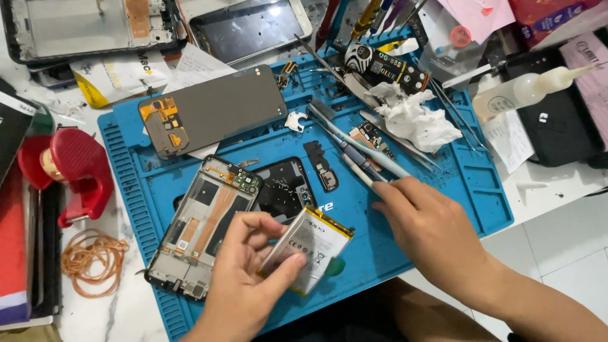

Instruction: The person cleans a smartphone battery using a pen-like tool and a wooden stick. They rub the battery surface and edges, then peel off a small piece of adhesive tape from the battery connector area.

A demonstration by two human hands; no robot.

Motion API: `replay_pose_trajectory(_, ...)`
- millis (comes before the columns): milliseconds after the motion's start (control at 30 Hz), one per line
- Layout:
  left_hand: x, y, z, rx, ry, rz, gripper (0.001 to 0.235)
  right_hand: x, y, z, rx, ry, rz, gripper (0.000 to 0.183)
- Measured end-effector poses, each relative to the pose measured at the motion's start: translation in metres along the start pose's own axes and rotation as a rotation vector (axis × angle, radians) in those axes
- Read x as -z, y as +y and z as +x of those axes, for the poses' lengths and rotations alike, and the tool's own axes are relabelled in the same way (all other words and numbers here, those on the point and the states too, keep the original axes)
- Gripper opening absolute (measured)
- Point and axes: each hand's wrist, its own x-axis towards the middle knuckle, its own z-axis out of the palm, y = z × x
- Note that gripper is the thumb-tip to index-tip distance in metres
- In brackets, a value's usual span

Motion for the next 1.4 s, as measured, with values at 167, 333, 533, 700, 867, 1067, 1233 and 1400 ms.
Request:
replay_pose_trajectory(167, 0.003, -0.019, 0.003, -0.317, -0.163, 0.489, 0.034, 0.002, 0.0, -0.007, 0.036, -0.004, 0.149, 0.032)
replay_pose_trajectory(333, 0.006, -0.011, 0.003, -0.646, -0.254, 0.739, 0.037, 0.032, 0.001, 0.0, 0.015, -0.148, 0.373, 0.045)
replay_pose_trajectory(533, 0.014, 0.012, -0.009, -0.481, -0.381, 1.065, 0.045, 0.025, -0.017, 0.009, 0.034, -0.232, 0.698, 0.042)
replay_pose_trajectory(700, 0.029, 0.0, -0.035, -0.566, -0.239, 1.122, 0.046, -0.003, -0.024, 0.045, 0.285, -0.027, 0.506, 0.05)
replay_pose_trajectory(867, 0.055, 0.018, -0.049, -0.847, 0.333, 1.166, 0.033, 0.001, -0.018, 0.095, 0.388, -0.225, 0.208, 0.09)
replay_pose_trajectory(1067, 0.08, 0.04, -0.021, -0.345, 0.343, 1.617, 0.117, -0.007, -0.019, 0.112, 0.33, -0.406, 0.127, 0.1)
replay_pose_trajectory(1233, 0.091, 0.038, -0.015, -0.374, 0.299, 1.658, 0.101, -0.007, -0.027, 0.109, 0.25, -0.422, 0.154, 0.095)
replay_pose_trajectory(1400, 0.105, 0.032, -0.025, -0.408, 0.406, 1.61, 0.105, -0.015, -0.035, 0.103, 0.338, -0.196, 0.199, 0.092)
